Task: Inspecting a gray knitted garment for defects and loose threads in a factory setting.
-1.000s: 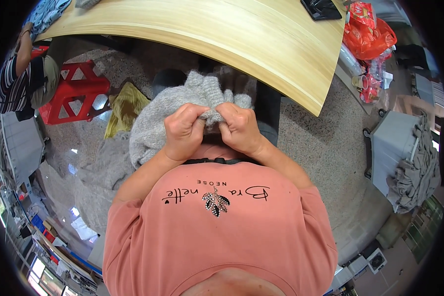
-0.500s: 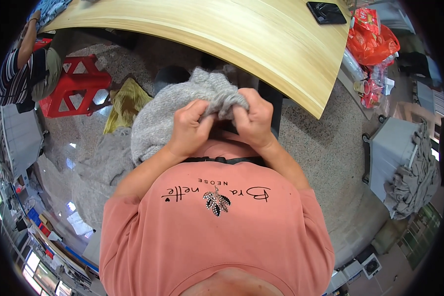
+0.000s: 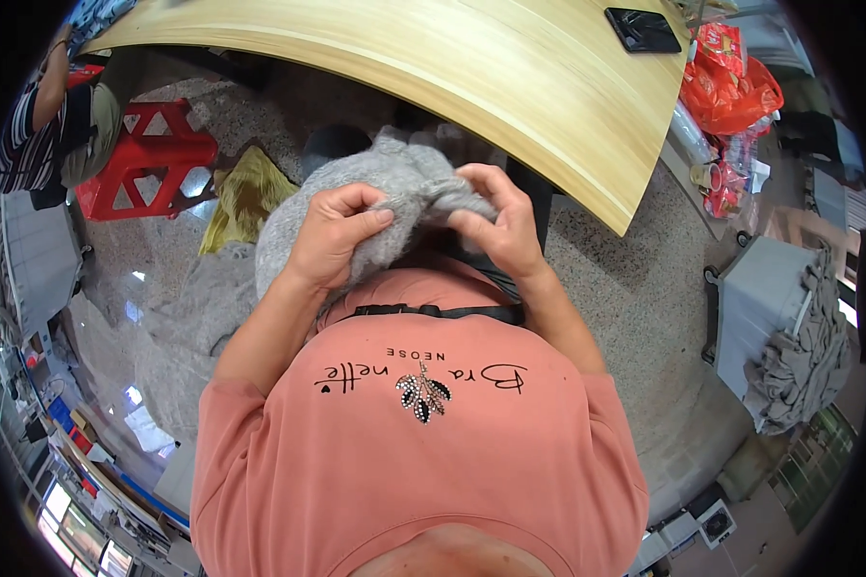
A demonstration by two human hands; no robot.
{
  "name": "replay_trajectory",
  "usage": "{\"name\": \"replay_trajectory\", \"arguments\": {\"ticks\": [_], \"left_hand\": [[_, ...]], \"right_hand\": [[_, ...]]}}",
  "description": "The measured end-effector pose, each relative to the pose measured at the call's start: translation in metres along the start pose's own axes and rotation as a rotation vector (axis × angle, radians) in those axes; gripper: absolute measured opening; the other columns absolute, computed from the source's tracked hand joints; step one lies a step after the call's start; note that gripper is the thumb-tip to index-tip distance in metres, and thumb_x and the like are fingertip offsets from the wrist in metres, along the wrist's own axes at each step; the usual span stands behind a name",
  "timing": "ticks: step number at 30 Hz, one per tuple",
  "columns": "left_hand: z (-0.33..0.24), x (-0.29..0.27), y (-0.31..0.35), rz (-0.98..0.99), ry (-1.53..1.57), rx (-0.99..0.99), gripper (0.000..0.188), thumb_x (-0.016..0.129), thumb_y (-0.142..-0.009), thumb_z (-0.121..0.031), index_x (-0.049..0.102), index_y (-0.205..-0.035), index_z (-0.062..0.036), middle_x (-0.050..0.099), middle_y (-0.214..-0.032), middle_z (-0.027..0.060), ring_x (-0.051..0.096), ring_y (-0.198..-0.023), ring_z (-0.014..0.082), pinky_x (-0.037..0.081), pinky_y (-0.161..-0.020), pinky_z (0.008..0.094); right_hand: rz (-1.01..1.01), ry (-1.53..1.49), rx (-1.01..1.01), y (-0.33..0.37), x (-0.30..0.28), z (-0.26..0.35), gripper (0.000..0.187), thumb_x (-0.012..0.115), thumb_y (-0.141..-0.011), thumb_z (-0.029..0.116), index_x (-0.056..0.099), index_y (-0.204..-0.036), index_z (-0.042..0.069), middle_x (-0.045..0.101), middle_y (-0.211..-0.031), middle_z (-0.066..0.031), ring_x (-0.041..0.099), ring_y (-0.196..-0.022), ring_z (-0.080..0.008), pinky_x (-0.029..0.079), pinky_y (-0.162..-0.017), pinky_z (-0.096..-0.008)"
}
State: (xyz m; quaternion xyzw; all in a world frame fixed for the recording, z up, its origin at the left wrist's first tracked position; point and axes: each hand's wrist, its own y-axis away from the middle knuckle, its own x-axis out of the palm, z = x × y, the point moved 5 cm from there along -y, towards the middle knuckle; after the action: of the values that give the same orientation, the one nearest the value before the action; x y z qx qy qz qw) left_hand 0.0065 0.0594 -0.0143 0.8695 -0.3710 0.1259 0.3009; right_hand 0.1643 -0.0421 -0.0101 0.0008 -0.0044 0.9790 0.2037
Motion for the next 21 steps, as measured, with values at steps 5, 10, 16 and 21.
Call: {"name": "replay_trajectory", "arguments": {"ticks": [5, 10, 16, 21], "left_hand": [[0.007, 0.016, -0.004, 0.071, -0.051, -0.044, 0.008, 0.064, -0.075, 0.005, 0.061, -0.081, 0.0004, 0.063, -0.076, 0.0034, 0.057, -0.066, 0.0075, 0.047, -0.059, 0.0202], [0.011, 0.003, -0.003, -0.012, -0.161, -0.059, 0.006, 0.067, -0.075, 0.001, 0.062, -0.077, -0.0015, 0.061, -0.073, 0.0006, 0.054, -0.062, 0.0055, 0.043, -0.057, 0.0182], [0.012, -0.011, -0.004, -0.126, 0.101, -0.133, 0.007, 0.066, -0.079, -0.004, 0.062, -0.073, -0.0039, 0.060, -0.066, 0.0001, 0.047, -0.053, 0.0048, 0.037, -0.050, 0.0183], [0.009, -0.003, -0.004, -0.054, 0.108, -0.131, 0.005, 0.066, -0.080, -0.006, 0.063, -0.079, -0.0019, 0.061, -0.071, 0.0006, 0.052, -0.061, 0.0047, 0.041, -0.057, 0.0173]], "right_hand": [[0.257, -0.118, 0.042, -0.005, 0.028, -0.008, 0.049, 0.079, -0.065, 0.013, 0.056, -0.106, 0.000, 0.059, -0.101, -0.0068, 0.056, -0.093, -0.0136, 0.045, -0.081, -0.0273], [0.125, -0.242, 0.253, 0.002, 0.037, -0.028, 0.013, 0.068, -0.071, 0.000, 0.059, -0.080, 0.002, 0.055, -0.065, 0.0037, 0.048, -0.061, -0.0023, 0.039, -0.051, -0.0204], [0.175, -0.437, 0.434, 0.002, 0.037, -0.035, 0.015, 0.065, -0.070, -0.007, 0.061, -0.083, 0.000, 0.061, -0.072, -0.0015, 0.055, -0.063, -0.0056, 0.044, -0.056, -0.0203], [0.111, -0.649, 0.514, 0.003, 0.035, -0.031, 0.017, 0.067, -0.071, -0.003, 0.063, -0.088, -0.001, 0.063, -0.075, -0.0041, 0.057, -0.064, -0.0075, 0.046, -0.057, -0.0217]]}}
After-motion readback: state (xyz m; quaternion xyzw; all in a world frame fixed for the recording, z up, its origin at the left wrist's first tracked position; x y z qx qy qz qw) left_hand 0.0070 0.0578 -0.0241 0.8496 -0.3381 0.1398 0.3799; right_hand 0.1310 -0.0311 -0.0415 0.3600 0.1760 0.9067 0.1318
